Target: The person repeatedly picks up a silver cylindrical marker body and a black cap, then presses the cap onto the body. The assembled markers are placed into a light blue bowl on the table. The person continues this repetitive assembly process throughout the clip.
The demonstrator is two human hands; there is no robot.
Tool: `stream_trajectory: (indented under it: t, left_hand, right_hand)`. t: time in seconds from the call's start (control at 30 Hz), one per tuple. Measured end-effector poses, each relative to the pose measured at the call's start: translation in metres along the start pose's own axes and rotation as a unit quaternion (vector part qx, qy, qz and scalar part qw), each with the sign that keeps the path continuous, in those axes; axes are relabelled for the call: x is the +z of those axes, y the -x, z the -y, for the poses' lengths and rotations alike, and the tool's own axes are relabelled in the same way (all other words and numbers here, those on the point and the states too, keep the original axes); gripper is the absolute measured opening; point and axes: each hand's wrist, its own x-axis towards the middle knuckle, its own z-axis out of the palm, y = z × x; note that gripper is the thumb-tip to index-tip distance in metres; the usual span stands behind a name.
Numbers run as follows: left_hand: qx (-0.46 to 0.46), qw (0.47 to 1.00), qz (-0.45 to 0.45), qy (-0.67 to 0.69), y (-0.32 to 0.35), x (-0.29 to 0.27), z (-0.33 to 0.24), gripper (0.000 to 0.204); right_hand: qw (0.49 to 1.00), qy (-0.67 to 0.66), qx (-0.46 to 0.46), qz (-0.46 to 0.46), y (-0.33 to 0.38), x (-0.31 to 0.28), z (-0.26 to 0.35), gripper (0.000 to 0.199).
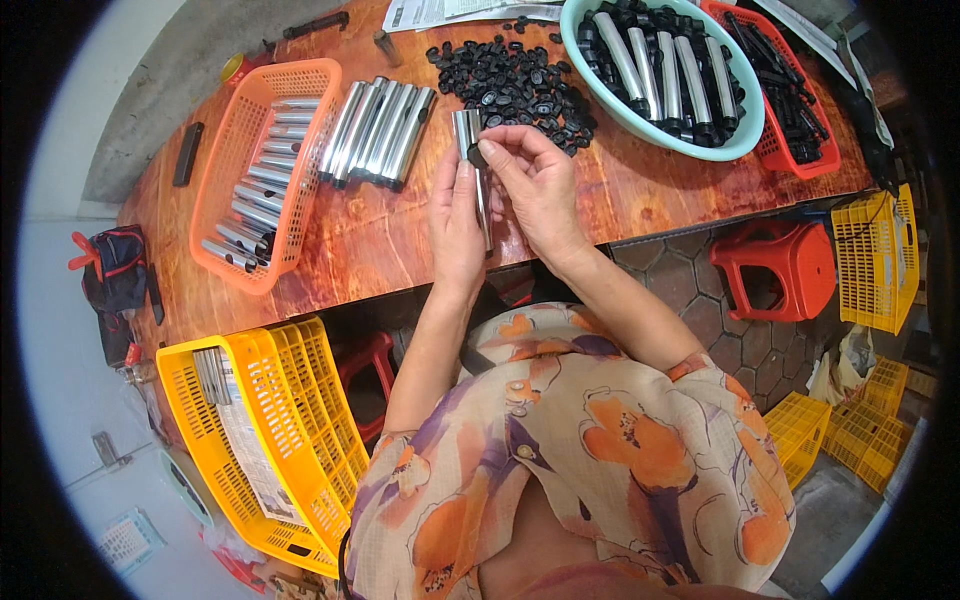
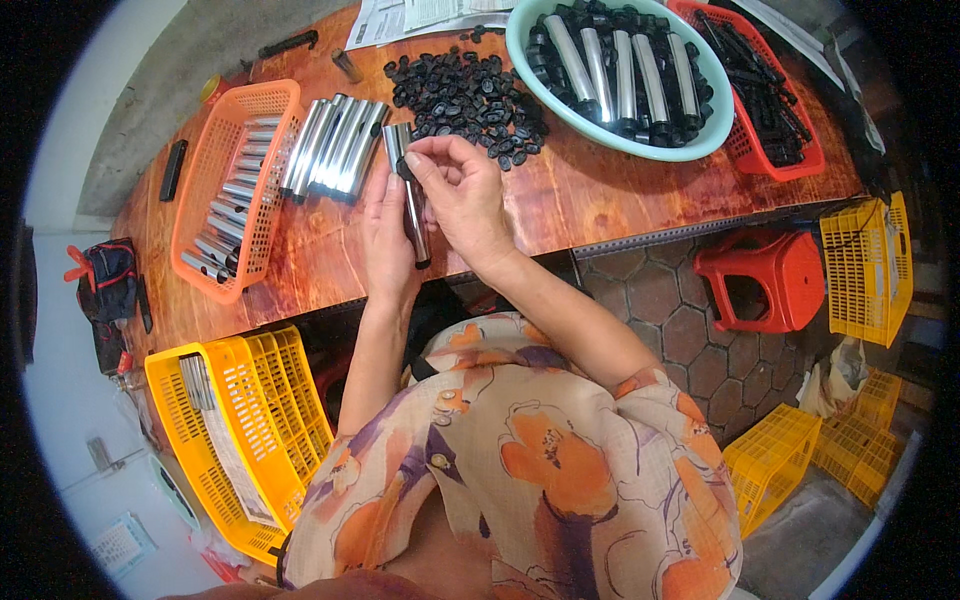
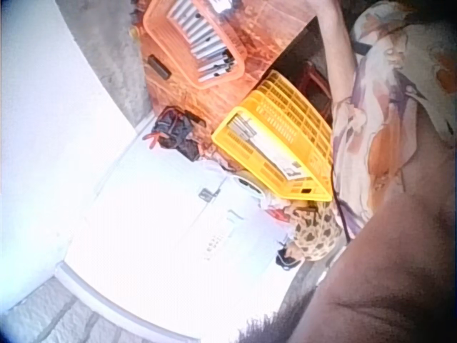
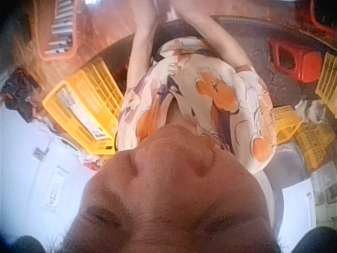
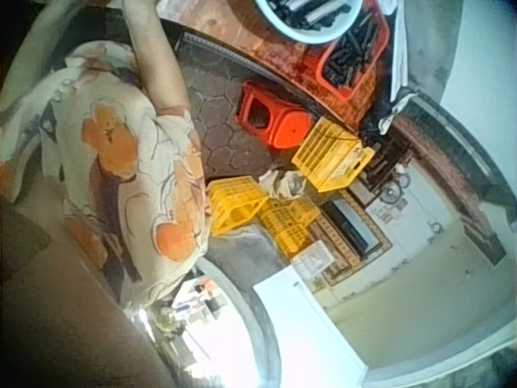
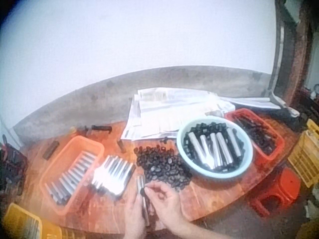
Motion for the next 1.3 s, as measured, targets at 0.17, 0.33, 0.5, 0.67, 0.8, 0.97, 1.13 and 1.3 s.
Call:
stream_trajectory:
  t: [0.17, 0.33, 0.5, 0.67, 0.8, 0.97, 1.13, 1.3]
  left_hand:
    - [0.013, 0.999, 0.032, 0.003, 0.002, 0.005, 0.003, 0.039]
    - [-0.077, 0.992, 0.02, 0.094, 0.004, -0.002, -0.005, 0.028]
    - [-0.116, 0.985, 0.027, 0.123, 0.005, -0.006, -0.005, 0.022]
    - [-0.113, 0.986, 0.014, 0.118, 0.009, -0.005, -0.01, 0.032]
    - [-0.106, 0.989, 0.004, 0.1, 0.011, 0.0, -0.021, 0.034]
    - [-0.087, 0.989, 0.091, 0.082, 0.013, -0.004, -0.022, 0.037]
    - [-0.116, 0.982, 0.115, 0.094, 0.019, -0.003, -0.029, 0.04]
    - [-0.2, 0.946, 0.183, 0.177, 0.03, 0.0, -0.031, 0.031]
  right_hand:
    - [0.999, 0.016, -0.039, -0.032, 0.007, 0.002, -0.007, 0.013]
    - [0.997, -0.062, 0.037, 0.006, 0.019, -0.004, 0.0, 0.011]
    - [0.991, 0.099, -0.084, 0.018, 0.023, -0.009, -0.005, 0.009]
    - [0.949, 0.232, -0.212, 0.022, 0.03, -0.008, 0.001, 0.009]
    - [0.944, 0.242, -0.225, 0.017, 0.037, -0.008, 0.005, 0.009]
    - [0.983, 0.116, -0.137, 0.025, 0.032, -0.019, 0.002, 0.012]
    - [0.962, 0.148, -0.226, 0.024, 0.006, -0.027, 0.012, 0.03]
    - [0.96, 0.094, -0.132, 0.228, -0.02, -0.031, 0.031, 0.019]
